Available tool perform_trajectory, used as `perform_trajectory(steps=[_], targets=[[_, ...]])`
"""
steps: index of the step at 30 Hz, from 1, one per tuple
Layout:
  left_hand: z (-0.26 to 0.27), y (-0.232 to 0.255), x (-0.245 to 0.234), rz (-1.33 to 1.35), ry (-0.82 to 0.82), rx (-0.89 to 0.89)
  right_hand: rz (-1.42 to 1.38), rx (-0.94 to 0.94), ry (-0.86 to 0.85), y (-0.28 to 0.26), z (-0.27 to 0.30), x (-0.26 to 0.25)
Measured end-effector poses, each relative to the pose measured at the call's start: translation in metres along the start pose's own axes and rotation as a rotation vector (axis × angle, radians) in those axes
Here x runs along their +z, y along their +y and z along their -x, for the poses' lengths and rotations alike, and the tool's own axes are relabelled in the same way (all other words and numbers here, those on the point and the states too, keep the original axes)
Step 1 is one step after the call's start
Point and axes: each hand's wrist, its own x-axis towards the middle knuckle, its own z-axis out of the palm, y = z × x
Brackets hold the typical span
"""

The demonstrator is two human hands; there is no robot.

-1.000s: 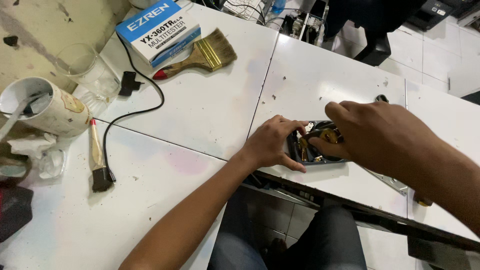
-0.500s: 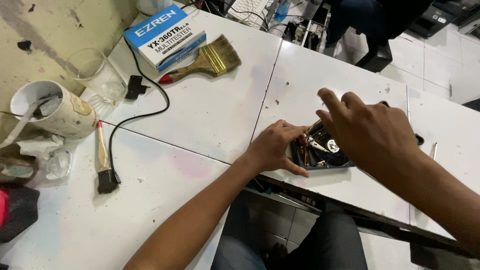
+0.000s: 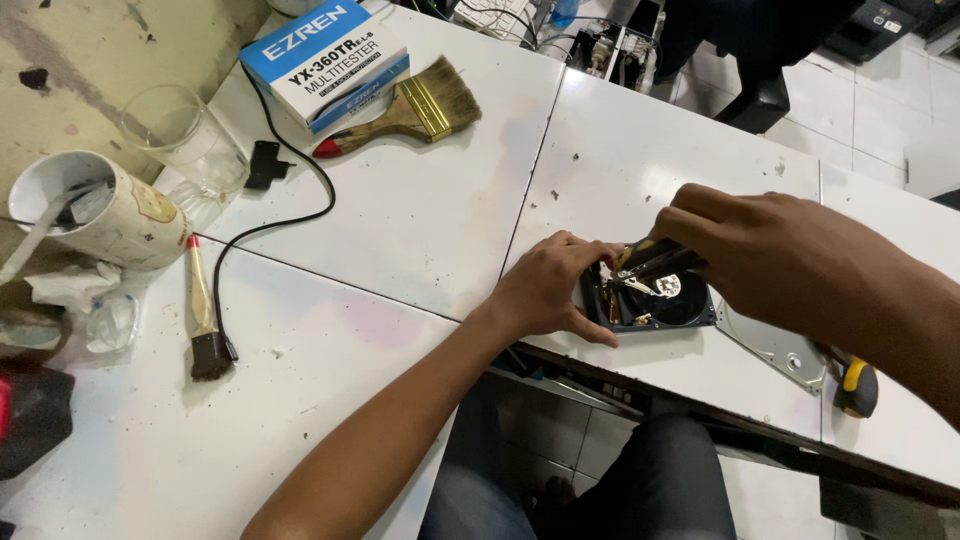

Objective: The person uses a screwdriver to manipulate components on a disassembled hard drive placed on a white table. They repeatedly tighten and loosen screws on the drive's circuit board while holding the device steady with their other hand.

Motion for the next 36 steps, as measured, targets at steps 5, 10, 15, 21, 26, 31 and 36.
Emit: perform_trajectory(steps=[5,10,15,21,26,31,36], targets=[[-0.002,0.008,-0.007,0.014,-0.036,-0.059,0.047,0.192,-0.117,0.000,0.003,-0.014],[-0.002,0.006,-0.006,0.027,-0.039,-0.051,0.006,0.197,-0.092,0.006,0.001,-0.006],[-0.001,0.003,-0.005,0.044,-0.028,-0.023,0.008,0.064,0.006,0.007,-0.004,-0.001],[-0.002,0.007,-0.007,0.043,-0.042,-0.065,-0.035,0.058,-0.015,0.003,-0.005,-0.002],[-0.002,0.005,-0.005,0.033,-0.037,-0.065,-0.034,0.123,0.008,-0.013,-0.009,-0.009],[-0.001,0.006,-0.005,0.020,-0.015,-0.045,0.007,0.397,-0.211,-0.028,-0.013,-0.030],[-0.001,0.007,-0.005,0.023,-0.026,-0.049,0.045,0.444,-0.063,-0.029,-0.007,-0.024]])
